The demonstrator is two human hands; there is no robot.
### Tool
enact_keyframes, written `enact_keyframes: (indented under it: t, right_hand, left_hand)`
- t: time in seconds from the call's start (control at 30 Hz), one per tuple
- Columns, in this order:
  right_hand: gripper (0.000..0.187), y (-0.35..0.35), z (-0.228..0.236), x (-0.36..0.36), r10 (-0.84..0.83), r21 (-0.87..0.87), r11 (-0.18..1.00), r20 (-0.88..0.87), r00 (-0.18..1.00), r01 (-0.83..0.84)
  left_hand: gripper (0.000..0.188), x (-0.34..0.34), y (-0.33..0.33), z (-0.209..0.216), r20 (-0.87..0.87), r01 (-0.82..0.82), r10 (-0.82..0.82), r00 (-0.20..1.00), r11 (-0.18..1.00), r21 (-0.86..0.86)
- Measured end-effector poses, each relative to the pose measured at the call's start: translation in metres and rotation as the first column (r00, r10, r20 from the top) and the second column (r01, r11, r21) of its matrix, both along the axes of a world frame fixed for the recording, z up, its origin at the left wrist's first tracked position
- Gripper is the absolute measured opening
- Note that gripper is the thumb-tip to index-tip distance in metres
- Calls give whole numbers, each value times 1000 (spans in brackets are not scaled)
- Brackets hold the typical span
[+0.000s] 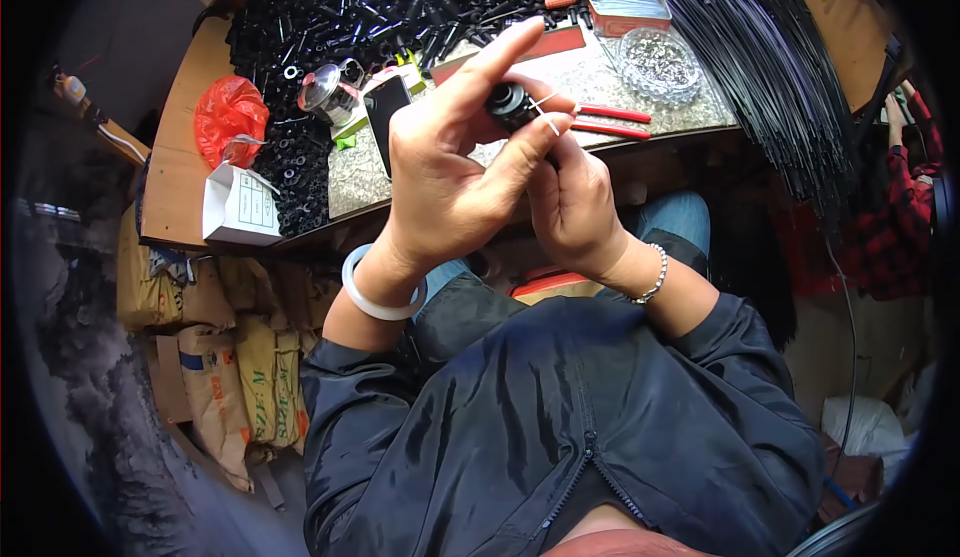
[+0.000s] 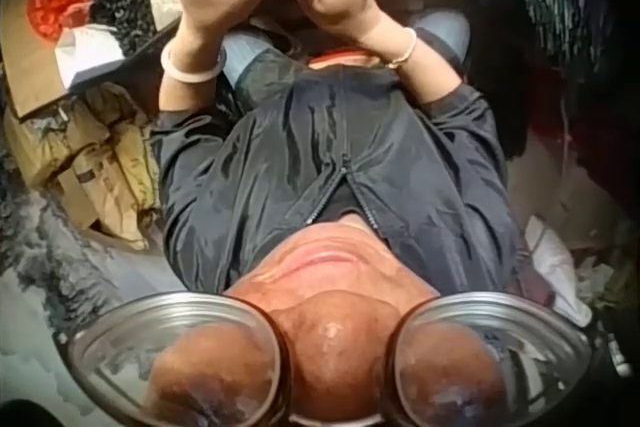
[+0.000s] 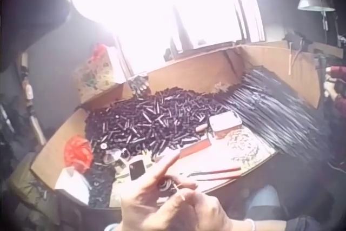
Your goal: Assembling plastic components onto bundles of cables at a workbench and securing them with pliers.
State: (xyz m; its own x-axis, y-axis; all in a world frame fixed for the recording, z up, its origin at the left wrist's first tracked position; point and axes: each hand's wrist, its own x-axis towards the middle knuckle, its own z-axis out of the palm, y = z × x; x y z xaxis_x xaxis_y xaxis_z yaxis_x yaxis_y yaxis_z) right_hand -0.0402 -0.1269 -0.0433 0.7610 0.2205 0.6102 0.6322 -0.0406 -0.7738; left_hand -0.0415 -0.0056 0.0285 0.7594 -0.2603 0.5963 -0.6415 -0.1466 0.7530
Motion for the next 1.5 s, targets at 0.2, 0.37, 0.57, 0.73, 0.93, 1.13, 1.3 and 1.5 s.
enact_keyframes:
  t: [0.2, 0.37, 0.57, 0.73, 0.93, 1.13, 1.3, 1.5]
  right_hand:
    - [24, 13, -16, 9, -87, 55, 995, 164, 983, 79]
    - [16, 4, -24, 11, -5, -22, 1000, 122, 992, 7]
    - [25, -6, -27, 10, 121, -142, 985, 204, 971, -93]
    - [41, -57, 21, 9, 113, -568, 822, 108, 988, -32]
    - [33, -37, 45, 6, -103, -269, 924, 506, 856, 271]
    - [24, -58, 10, 25, -88, -298, 906, 563, 822, 300]
    - [24, -83, -90, 89, -169, -533, 704, 516, 840, 469]
    - [19, -79, -98, 96, -129, -553, 616, 632, 764, 562]
  left_hand:
    - [50, -1, -3, -12, 102, -173, 166, 981, 983, 55]
    - [65, -5, -13, -30, 44, -51, 61, 997, 978, -202]
    - [36, -1, -10, -38, -407, -7, -49, 912, 991, -135]
    - [34, -13, -7, -43, -270, -229, 189, 944, 965, -126]
    - [51, -10, -11, -60, -37, -284, 285, 958, 959, 26]
    - [39, -3, 7, -64, -428, -402, 253, 868, 864, -304]
    - [45, -7, 12, -62, -420, -324, 214, 882, 922, -210]
    - [45, -9, 8, -66, -411, -317, 204, 889, 921, -226]
